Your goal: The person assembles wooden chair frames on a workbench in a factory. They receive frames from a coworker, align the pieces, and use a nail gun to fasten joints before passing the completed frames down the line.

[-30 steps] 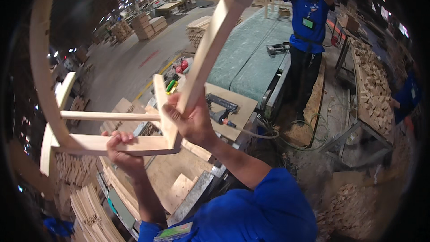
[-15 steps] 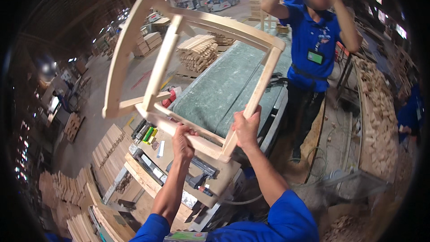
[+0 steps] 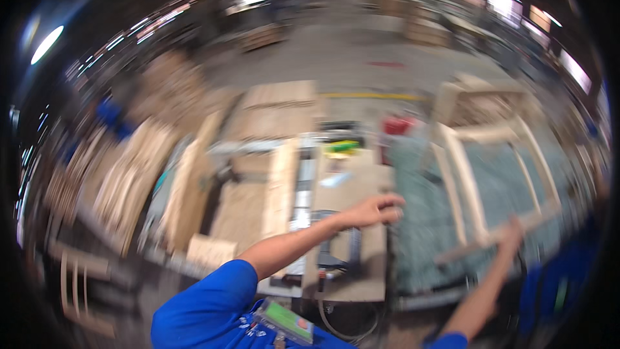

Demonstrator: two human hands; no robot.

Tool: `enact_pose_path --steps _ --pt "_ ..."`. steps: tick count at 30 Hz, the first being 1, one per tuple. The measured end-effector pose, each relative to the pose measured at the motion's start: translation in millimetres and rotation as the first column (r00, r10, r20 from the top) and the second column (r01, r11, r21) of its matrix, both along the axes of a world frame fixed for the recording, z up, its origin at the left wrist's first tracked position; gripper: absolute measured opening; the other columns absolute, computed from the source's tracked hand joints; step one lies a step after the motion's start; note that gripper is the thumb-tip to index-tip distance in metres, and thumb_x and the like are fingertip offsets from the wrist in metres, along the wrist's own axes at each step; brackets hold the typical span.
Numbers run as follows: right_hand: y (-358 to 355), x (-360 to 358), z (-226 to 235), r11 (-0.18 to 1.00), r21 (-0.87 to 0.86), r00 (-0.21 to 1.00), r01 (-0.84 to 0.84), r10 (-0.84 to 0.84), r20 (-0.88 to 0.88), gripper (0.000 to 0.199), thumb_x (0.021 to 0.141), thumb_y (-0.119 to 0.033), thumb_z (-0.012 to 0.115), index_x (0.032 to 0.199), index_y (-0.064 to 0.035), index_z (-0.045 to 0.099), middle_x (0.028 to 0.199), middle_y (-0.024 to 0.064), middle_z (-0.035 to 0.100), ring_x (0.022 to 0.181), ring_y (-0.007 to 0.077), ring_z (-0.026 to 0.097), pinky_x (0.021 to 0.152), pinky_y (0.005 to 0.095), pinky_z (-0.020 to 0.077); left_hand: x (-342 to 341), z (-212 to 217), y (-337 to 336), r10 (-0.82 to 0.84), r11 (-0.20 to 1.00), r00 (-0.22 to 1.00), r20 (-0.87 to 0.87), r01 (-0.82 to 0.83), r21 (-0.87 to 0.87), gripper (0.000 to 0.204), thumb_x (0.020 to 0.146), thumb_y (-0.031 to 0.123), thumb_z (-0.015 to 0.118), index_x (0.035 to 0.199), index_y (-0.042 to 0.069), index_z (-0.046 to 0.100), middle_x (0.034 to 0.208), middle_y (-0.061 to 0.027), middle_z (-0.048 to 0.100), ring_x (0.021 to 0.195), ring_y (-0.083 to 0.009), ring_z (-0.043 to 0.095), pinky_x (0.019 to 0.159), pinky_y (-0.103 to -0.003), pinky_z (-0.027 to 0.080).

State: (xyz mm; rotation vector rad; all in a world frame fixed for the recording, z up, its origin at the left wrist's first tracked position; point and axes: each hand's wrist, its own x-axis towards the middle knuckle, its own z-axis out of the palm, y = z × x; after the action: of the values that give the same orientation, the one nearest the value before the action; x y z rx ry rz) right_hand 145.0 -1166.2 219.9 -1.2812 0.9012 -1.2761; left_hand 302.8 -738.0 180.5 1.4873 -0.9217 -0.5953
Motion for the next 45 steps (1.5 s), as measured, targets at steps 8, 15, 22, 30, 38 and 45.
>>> enact_pose_path --steps 8,15,22,30,38,45 --pt "197.9 100.1 -85.4 0.792 -0.431 0.898 -0.432 0.334 -0.286 0.025 0.088 -0.007 0.066 0.106 -0.0096 0.049 0.075 0.0046 0.054 0.052 0.0148 0.052 0.043 0.0326 0.0473 -179.8 -55.3 358.1 0.891 0.422 0.227 -0.393 -0.732 0.534 0.038 0.095 0.032 0.074 0.124 0.009 0.067 0.094 0.0005 0.067 0.079 -0.0071 0.061 0.065 -0.024 0.050" --pt "473.0 14.5 -174.0 0.157 0.244 0.012 -0.957 0.863 -0.505 0.018 0.091 -0.011 0.065 0.104 -0.0092 0.052 0.076 0.0051 0.056 0.055 0.0148 0.052 0.046 0.0324 0.0478 -350.9 -97.7 545.8 0.726 -0.600 -0.665 0.174 -0.489 0.634 0.030 0.087 0.039 0.073 0.097 0.012 0.078 0.101 -0.0126 0.078 0.100 -0.0298 0.073 0.090 -0.041 0.055" --pt "606.3 -66.3 -206.2 0.040 0.621 -0.335 -0.782 0.814 -0.474 0.013 0.094 -0.014 0.065 0.102 -0.0087 0.056 0.077 0.0056 0.058 0.058 0.0148 0.053 0.049 0.0323 0.0484 -432.0 -120.9 733.4 0.592 -0.754 -0.716 0.369 -0.331 0.567 0.032 0.090 0.037 0.068 0.099 0.007 0.077 0.100 -0.0177 0.076 0.098 -0.0322 0.074 0.089 -0.041 0.055" --pt "694.4 -88.3 -154.9 0.410 0.593 -0.124 -0.693 0.742 -0.659 0.011 0.098 -0.018 0.064 0.100 -0.0082 0.060 0.077 0.0061 0.060 0.061 0.0148 0.054 0.052 0.0321 0.0490 -428.5 -175.3 954.8 0.551 -0.706 -0.832 0.070 -0.420 0.571 0.048 0.095 0.050 0.061 0.103 0.004 0.072 0.099 -0.0202 0.075 0.100 -0.0357 0.072 0.088 -0.045 0.054" --pt "725.2 -158.7 -54.6 0.723 0.470 0.063 -0.507 0.575 -0.816 0.015 0.102 -0.022 0.063 0.098 -0.0077 0.065 0.078 0.0067 0.062 0.065 0.0148 0.054 0.056 0.0320 0.0497 -381.0 -158.8 1074.4 0.117 -0.992 -0.742 0.660 -0.062 0.107 0.058 0.095 0.057 0.066 0.122 0.006 0.058 0.107 -0.0236 0.069 0.093 -0.0433 0.071 0.088 -0.054 0.055" --pt "783.1 -162.6 -125.6 0.293 0.486 -0.246 -0.823 0.587 -0.771 0.022 0.105 -0.026 0.059 0.101 -0.0059 0.067 0.087 0.0088 0.067 0.069 0.0155 0.058 0.060 0.0328 0.0498 -428.3 -103.5 1140.0 0.357 -0.558 -0.588 -0.726 -0.757 0.339 0.032 0.092 0.028 0.079 0.107 0.006 0.060 0.075 -0.0087 0.061 0.054 -0.0237 0.060 0.051 -0.043 0.054"
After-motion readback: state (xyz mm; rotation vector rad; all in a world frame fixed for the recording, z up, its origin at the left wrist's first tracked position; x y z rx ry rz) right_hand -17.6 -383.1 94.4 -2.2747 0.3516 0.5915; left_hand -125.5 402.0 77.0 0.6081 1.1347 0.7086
